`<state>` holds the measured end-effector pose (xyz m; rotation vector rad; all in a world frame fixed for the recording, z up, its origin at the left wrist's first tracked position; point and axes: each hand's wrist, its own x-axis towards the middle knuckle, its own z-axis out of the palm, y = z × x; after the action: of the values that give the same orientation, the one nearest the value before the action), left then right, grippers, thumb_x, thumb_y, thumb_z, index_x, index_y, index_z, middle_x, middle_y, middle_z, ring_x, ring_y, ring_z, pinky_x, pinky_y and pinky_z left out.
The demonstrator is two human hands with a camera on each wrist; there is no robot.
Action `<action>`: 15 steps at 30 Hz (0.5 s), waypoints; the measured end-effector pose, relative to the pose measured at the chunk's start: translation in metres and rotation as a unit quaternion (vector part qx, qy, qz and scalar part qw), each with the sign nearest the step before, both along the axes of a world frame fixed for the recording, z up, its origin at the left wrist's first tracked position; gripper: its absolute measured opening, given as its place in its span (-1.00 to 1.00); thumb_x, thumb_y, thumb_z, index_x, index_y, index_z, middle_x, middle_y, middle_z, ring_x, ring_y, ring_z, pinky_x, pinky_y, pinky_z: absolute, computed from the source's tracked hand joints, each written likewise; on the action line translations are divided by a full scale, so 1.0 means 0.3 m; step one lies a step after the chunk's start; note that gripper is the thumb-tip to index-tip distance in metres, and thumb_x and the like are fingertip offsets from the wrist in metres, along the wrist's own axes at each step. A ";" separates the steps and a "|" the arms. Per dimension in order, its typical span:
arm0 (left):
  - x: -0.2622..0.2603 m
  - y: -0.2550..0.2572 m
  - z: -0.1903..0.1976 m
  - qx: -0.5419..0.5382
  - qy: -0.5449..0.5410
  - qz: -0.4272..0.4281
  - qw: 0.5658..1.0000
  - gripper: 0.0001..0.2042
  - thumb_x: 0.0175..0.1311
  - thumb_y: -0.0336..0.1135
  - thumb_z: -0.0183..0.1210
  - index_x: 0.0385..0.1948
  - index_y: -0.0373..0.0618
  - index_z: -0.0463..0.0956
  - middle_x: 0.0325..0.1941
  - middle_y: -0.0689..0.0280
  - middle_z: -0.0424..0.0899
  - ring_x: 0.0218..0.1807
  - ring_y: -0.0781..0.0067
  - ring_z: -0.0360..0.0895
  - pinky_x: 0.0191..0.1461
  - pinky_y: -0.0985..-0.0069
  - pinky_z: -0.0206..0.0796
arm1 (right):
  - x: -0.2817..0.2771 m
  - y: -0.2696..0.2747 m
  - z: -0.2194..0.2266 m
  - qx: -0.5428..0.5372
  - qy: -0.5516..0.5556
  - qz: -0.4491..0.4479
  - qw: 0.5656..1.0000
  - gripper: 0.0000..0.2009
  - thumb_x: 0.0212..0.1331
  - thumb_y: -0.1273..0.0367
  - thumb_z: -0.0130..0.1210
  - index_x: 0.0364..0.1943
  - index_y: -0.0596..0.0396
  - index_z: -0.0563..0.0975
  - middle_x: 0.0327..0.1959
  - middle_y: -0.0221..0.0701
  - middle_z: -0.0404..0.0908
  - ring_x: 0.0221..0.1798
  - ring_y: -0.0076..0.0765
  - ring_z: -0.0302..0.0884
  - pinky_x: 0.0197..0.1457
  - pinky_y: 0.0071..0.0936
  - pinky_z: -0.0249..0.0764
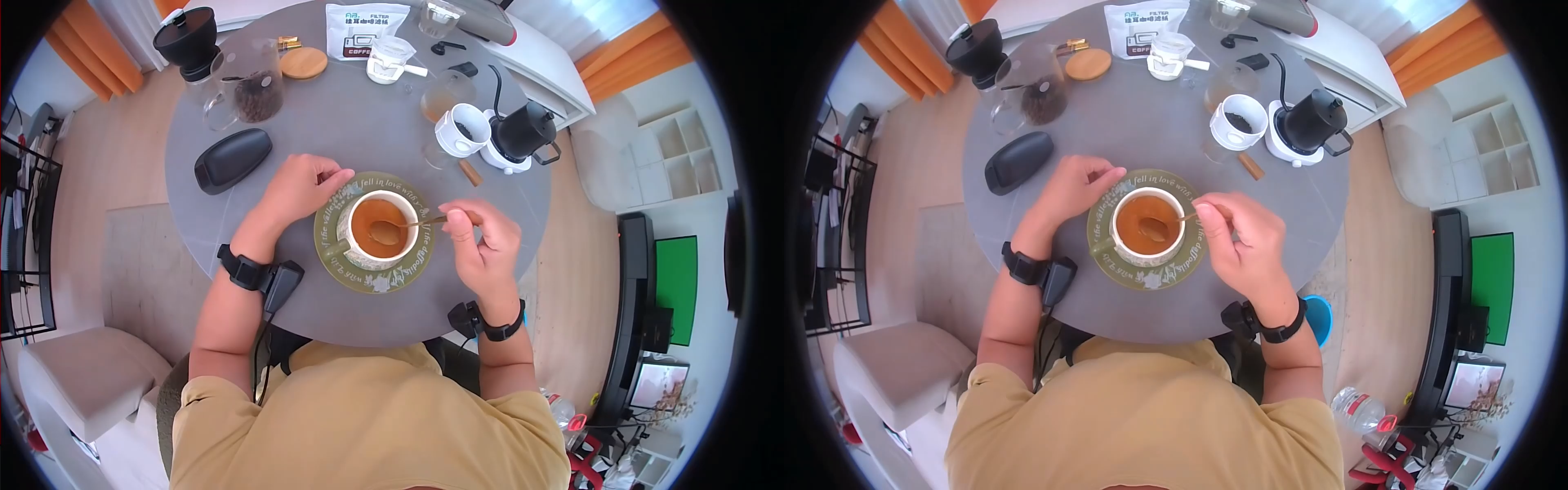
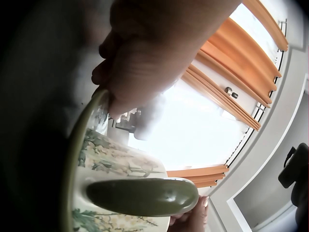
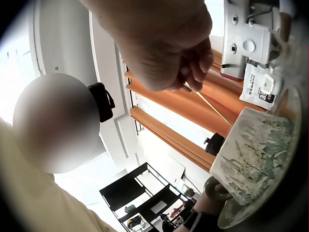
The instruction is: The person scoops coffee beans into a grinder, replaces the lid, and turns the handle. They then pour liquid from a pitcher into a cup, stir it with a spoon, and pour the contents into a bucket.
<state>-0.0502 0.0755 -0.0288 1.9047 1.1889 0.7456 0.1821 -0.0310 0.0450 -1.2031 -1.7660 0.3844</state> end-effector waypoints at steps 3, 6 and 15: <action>0.003 -0.001 0.008 0.005 -0.002 0.001 1.000 -0.74 0.18 -0.21 0.20 -0.51 -0.26 0.59 -0.72 0.15 0.47 -0.69 0.34 0.33 -0.53 0.44 0.21 | 0.000 -0.026 -0.019 -0.004 0.037 -0.046 0.998 -0.93 0.17 0.47 0.12 -0.35 0.21 0.58 -0.53 -0.32 0.58 -0.56 -0.46 0.49 -0.48 -0.59 0.36; 0.004 -0.001 0.008 -0.007 0.002 0.002 1.000 -0.74 0.18 -0.21 0.21 -0.51 -0.26 0.59 -0.73 0.16 0.48 -0.69 0.37 0.33 -0.54 0.44 0.21 | -0.003 -0.026 -0.042 0.006 0.045 -0.070 0.997 -0.92 0.18 0.47 0.11 -0.34 0.22 0.57 -0.52 -0.32 0.59 -0.53 -0.47 0.51 -0.45 -0.61 0.39; 0.005 -0.002 0.007 -0.016 0.000 0.009 1.000 -0.74 0.17 -0.20 0.21 -0.51 -0.25 0.60 -0.72 0.17 0.50 -0.69 0.39 0.36 -0.54 0.47 0.22 | -0.018 -0.019 -0.069 -0.095 0.102 -0.024 0.990 -0.90 0.23 0.45 0.07 -0.33 0.21 0.55 -0.55 -0.36 0.58 -0.52 -0.55 0.53 -0.45 -0.63 0.39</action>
<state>-0.0488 0.0750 -0.0268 1.8704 1.2118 0.7321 0.1767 -0.0367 0.0243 -1.2873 -1.5479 0.6362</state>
